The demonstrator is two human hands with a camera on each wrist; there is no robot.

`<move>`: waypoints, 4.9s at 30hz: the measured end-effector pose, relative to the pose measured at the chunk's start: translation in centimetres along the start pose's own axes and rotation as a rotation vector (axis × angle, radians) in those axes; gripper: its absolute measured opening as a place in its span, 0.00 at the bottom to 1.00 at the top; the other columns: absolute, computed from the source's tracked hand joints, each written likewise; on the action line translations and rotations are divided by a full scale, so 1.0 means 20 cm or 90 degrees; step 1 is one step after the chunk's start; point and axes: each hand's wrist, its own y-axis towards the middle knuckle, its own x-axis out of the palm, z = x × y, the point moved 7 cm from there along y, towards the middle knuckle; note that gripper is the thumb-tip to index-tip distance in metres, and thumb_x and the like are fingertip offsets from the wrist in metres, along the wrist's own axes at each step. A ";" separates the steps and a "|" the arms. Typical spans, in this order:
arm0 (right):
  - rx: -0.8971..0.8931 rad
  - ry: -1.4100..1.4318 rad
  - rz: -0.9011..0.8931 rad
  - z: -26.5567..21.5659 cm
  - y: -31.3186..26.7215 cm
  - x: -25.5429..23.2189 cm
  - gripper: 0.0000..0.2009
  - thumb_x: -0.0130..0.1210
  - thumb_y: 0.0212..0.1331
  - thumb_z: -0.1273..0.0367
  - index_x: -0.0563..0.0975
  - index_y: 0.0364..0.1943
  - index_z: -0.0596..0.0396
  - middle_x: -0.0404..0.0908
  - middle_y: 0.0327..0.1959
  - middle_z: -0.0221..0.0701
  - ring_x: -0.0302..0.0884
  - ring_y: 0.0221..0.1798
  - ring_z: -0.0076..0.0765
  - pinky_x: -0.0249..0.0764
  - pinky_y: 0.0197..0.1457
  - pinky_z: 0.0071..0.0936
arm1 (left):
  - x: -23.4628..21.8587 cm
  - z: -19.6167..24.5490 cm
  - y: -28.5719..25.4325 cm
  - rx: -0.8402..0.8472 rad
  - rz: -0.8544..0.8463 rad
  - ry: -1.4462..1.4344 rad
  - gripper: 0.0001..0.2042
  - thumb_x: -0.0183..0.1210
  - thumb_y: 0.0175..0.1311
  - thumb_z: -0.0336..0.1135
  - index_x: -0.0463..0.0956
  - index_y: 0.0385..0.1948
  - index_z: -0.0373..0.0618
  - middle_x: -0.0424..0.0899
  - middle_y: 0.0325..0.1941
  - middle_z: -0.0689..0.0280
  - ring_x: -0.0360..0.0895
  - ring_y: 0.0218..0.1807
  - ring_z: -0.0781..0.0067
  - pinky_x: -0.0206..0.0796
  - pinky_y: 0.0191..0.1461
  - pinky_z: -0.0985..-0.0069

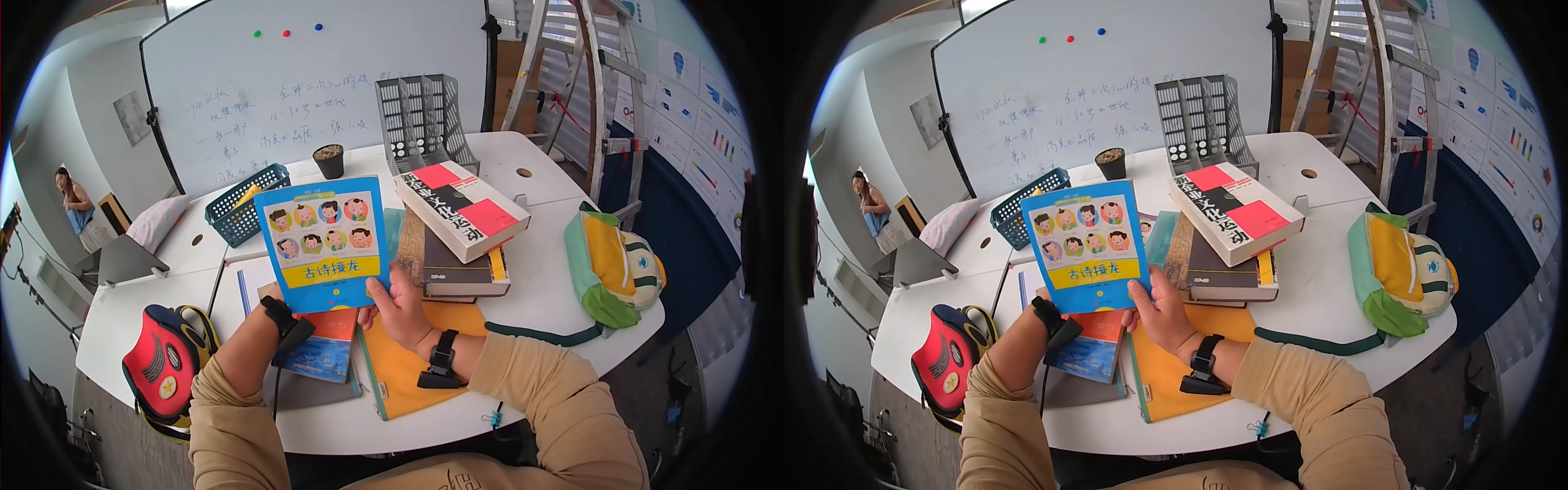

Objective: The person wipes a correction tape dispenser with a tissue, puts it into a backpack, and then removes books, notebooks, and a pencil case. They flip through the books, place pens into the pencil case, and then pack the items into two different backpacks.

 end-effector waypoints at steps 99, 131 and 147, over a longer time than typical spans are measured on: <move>0.080 -0.010 0.018 0.10 0.03 -0.02 0.22 0.43 0.95 0.51 0.72 0.72 0.51 0.85 0.52 0.31 0.88 0.40 0.25 0.85 0.27 0.26 | 0.57 0.37 -0.39 0.240 0.054 0.622 0.25 0.59 0.87 0.30 0.74 0.82 0.44 0.82 0.68 0.60 0.79 0.64 0.69 0.72 0.69 0.70; -0.077 -0.043 0.126 0.06 0.05 -0.08 0.36 0.73 0.79 0.60 0.68 0.78 0.66 0.83 0.63 0.37 0.84 0.59 0.26 0.83 0.61 0.27 | 0.61 0.14 -0.26 -0.037 -0.041 0.101 0.27 0.54 0.92 0.55 0.79 0.73 0.42 0.86 0.65 0.62 0.80 0.65 0.73 0.74 0.70 0.70; 0.166 -0.137 0.074 -0.05 0.14 -0.07 0.34 0.79 0.72 0.52 0.82 0.66 0.70 0.92 0.55 0.38 0.89 0.55 0.27 0.85 0.60 0.27 | 0.54 0.12 -0.28 -0.128 0.060 0.107 0.34 0.52 0.91 0.62 0.79 0.75 0.35 0.89 0.64 0.57 0.84 0.62 0.70 0.78 0.66 0.71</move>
